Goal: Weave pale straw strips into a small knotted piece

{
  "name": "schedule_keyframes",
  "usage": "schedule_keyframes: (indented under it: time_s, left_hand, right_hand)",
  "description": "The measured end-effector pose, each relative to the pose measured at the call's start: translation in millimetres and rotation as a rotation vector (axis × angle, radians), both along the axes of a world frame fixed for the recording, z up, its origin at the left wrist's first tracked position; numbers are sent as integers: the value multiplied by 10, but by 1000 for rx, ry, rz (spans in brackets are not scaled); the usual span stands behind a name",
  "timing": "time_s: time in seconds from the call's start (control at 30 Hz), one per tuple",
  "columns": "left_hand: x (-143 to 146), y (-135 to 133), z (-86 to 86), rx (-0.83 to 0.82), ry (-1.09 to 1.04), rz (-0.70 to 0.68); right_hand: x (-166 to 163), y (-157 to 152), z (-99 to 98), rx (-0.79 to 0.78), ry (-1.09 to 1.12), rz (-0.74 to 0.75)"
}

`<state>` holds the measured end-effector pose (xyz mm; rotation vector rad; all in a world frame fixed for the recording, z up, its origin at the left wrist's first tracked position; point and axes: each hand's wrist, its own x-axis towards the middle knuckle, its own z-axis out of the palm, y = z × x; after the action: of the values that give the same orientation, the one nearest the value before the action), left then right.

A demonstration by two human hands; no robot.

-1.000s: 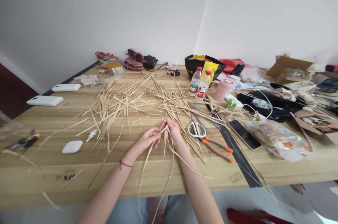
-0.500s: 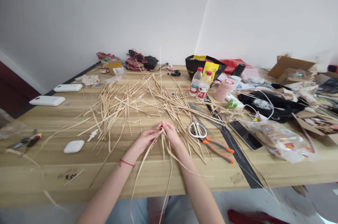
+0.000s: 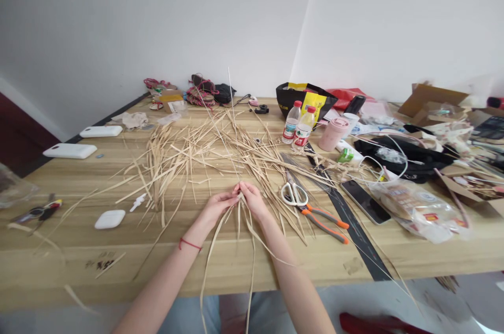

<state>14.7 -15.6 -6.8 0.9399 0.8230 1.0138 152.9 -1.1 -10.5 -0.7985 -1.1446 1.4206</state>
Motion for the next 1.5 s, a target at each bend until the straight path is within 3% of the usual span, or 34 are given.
schedule_keyframes:
  time_s: [0.27, 0.5, 1.03, 1.3, 1.5]
  left_hand:
    - [-16, 13, -8, 7, -8, -66]
    - [14, 24, -29, 45, 62, 29]
    - [-21, -1, 111, 121, 196, -56]
    - [-51, -10, 91, 76, 207, 9]
    - [-92, 21, 61, 107, 320, 62]
  right_hand:
    - [-38, -37, 70, 57, -14, 24]
    - [-61, -21, 71, 82, -20, 6]
    - [-62, 20, -39, -10, 190, -39]
    - [42, 46, -75, -6, -14, -67]
    - [178, 73, -47, 116, -199, 6]
